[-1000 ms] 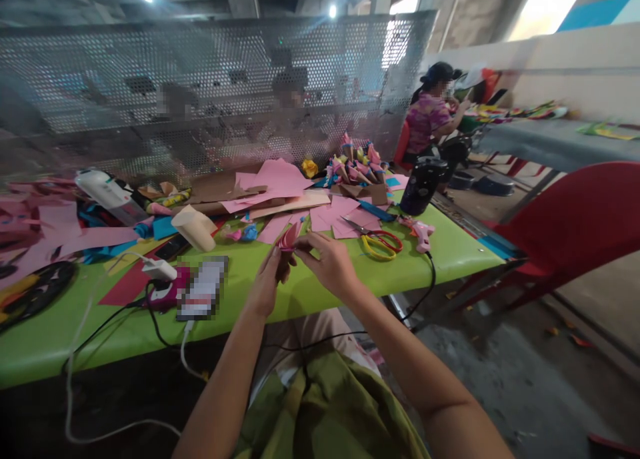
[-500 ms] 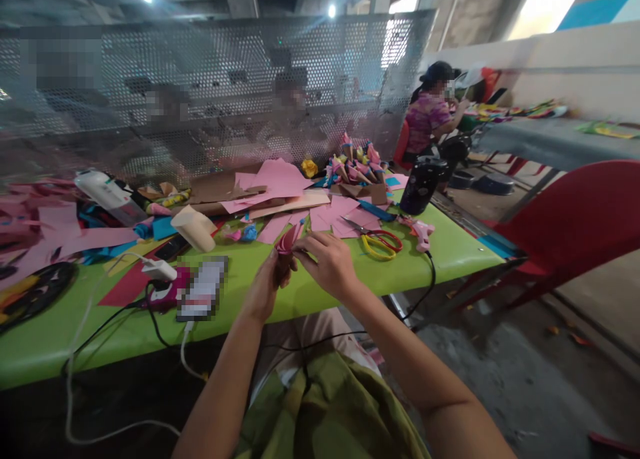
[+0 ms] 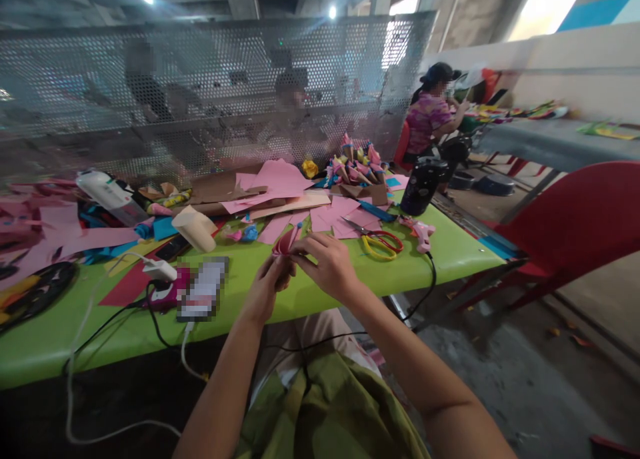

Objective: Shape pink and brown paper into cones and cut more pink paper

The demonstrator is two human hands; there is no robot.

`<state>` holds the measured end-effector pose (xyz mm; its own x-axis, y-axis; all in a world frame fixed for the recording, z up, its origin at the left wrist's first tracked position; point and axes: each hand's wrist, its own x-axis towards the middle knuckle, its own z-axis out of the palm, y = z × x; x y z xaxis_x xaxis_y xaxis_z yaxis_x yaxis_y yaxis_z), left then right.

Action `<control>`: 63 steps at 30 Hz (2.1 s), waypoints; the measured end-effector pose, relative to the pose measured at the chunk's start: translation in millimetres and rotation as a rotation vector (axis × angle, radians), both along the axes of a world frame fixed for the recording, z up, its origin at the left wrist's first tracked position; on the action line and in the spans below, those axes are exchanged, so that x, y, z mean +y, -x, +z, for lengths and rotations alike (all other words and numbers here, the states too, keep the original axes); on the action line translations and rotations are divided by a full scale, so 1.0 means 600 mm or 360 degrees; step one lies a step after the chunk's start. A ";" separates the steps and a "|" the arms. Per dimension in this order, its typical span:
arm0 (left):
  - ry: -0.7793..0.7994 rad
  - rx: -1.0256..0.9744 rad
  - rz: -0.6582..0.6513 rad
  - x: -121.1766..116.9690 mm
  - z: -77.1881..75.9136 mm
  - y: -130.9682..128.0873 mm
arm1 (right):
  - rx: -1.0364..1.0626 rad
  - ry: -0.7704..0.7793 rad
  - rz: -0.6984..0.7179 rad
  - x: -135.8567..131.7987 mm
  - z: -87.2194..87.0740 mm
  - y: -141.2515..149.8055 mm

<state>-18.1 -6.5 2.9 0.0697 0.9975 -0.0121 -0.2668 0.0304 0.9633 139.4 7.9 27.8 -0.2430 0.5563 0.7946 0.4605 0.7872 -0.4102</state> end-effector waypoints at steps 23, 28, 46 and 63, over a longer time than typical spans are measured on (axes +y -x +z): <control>0.0219 -0.0481 -0.0237 -0.009 0.000 -0.001 | 0.0105 -0.0205 0.0021 -0.007 0.002 -0.004; 0.0218 -0.0587 -0.0254 -0.013 0.011 -0.003 | 0.0167 -0.0157 0.0002 -0.012 -0.006 0.000; 0.0224 -0.0472 -0.0292 -0.017 0.013 -0.004 | -0.0002 -0.0295 -0.0106 -0.010 -0.003 -0.004; 0.0246 -0.0503 -0.0324 -0.018 0.009 -0.001 | 0.0288 -0.0054 0.0118 -0.009 -0.010 0.000</control>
